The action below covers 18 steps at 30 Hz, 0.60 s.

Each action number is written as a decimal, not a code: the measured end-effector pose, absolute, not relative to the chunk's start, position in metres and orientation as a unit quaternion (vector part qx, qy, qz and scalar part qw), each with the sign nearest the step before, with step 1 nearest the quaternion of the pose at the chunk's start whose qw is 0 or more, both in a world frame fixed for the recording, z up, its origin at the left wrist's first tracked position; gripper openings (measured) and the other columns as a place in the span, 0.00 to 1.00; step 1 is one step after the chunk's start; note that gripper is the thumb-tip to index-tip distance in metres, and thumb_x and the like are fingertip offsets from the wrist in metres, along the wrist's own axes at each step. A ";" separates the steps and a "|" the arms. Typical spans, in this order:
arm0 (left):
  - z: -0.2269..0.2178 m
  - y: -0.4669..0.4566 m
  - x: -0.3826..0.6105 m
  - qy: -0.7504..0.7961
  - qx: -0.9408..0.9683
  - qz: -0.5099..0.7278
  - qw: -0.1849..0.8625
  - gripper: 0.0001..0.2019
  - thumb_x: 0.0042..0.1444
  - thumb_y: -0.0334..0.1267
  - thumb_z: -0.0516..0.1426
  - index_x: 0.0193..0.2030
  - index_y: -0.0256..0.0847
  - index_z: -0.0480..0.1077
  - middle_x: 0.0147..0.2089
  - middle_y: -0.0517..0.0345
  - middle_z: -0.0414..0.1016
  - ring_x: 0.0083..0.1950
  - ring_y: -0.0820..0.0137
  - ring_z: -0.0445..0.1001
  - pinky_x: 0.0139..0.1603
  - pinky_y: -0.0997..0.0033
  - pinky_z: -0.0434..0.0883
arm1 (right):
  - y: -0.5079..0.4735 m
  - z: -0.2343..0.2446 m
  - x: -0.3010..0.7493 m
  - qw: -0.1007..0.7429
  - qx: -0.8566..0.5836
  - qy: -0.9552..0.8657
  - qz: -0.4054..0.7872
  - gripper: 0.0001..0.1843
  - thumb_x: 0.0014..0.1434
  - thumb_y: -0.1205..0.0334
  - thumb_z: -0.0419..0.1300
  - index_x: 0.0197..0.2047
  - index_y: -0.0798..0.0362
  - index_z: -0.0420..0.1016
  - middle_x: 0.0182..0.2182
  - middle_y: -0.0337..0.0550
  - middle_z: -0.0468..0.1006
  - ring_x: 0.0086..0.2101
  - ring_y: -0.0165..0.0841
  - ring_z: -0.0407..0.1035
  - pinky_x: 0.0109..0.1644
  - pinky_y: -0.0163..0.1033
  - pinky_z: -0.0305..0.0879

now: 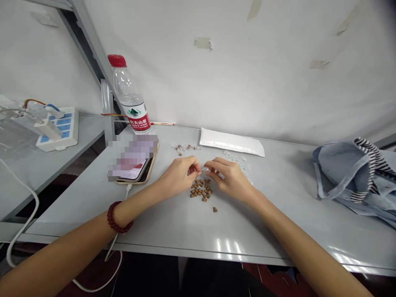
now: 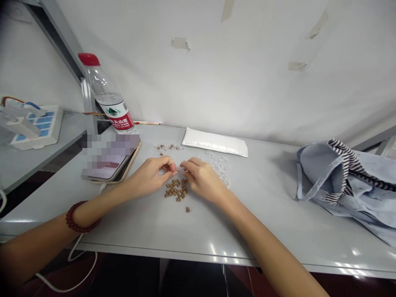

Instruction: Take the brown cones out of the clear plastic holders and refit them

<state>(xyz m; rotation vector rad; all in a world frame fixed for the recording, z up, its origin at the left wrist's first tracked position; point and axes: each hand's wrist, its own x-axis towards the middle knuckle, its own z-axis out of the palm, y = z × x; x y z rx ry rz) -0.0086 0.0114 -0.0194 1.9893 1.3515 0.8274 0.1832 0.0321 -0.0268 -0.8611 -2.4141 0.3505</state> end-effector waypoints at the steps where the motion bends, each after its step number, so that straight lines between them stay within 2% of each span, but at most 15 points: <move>1: -0.018 0.011 -0.009 0.513 0.745 0.306 0.296 0.03 0.52 0.30 0.53 0.30 0.38 0.67 0.29 0.59 0.73 0.30 0.71 0.70 0.32 0.73 0.66 | 0.031 -0.027 0.183 0.263 -0.323 -0.901 0.120 0.13 0.61 0.71 0.50 0.44 0.57 0.73 0.34 0.47 0.74 0.29 0.30 0.65 0.33 0.36 0.62; 5: -0.016 0.007 -0.009 0.518 0.748 0.269 0.315 0.03 0.49 0.29 0.53 0.28 0.38 0.68 0.28 0.59 0.74 0.30 0.71 0.71 0.31 0.73 0.67 | 0.031 -0.027 0.183 0.206 -0.341 -0.914 0.072 0.15 0.61 0.71 0.47 0.43 0.58 0.73 0.33 0.48 0.73 0.28 0.31 0.64 0.30 0.37 0.59; 8: -0.015 0.004 -0.011 0.520 0.754 0.228 0.329 0.03 0.47 0.30 0.55 0.29 0.38 0.69 0.26 0.60 0.74 0.29 0.70 0.71 0.29 0.73 0.67 | 0.037 -0.028 0.189 0.217 -0.352 -0.908 0.067 0.13 0.62 0.70 0.48 0.43 0.58 0.73 0.34 0.49 0.73 0.28 0.31 0.65 0.31 0.37 0.60; 12: 0.000 0.006 -0.021 0.470 0.796 0.183 0.335 0.06 0.49 0.34 0.56 0.33 0.38 0.73 0.31 0.57 0.77 0.32 0.69 0.74 0.34 0.73 0.69 | 0.045 -0.029 0.196 0.225 -0.364 -0.900 0.082 0.11 0.62 0.69 0.51 0.43 0.57 0.73 0.35 0.49 0.75 0.28 0.32 0.67 0.32 0.37 0.62; 15: 0.017 0.002 -0.046 0.474 0.827 0.159 0.257 0.09 0.55 0.37 0.53 0.34 0.41 0.75 0.33 0.58 0.78 0.34 0.68 0.74 0.37 0.70 0.70 | 0.046 -0.027 0.197 0.217 -0.364 -0.902 0.081 0.11 0.62 0.68 0.51 0.44 0.57 0.72 0.35 0.49 0.75 0.28 0.33 0.68 0.31 0.38 0.63; 18: 0.018 -0.017 -0.084 0.564 0.793 0.215 0.082 0.12 0.60 0.40 0.49 0.41 0.45 0.74 0.40 0.57 0.78 0.41 0.63 0.74 0.44 0.63 0.71 | 0.043 -0.024 0.196 0.240 -0.363 -0.897 0.072 0.11 0.63 0.67 0.50 0.44 0.56 0.72 0.35 0.49 0.75 0.28 0.33 0.69 0.31 0.38 0.63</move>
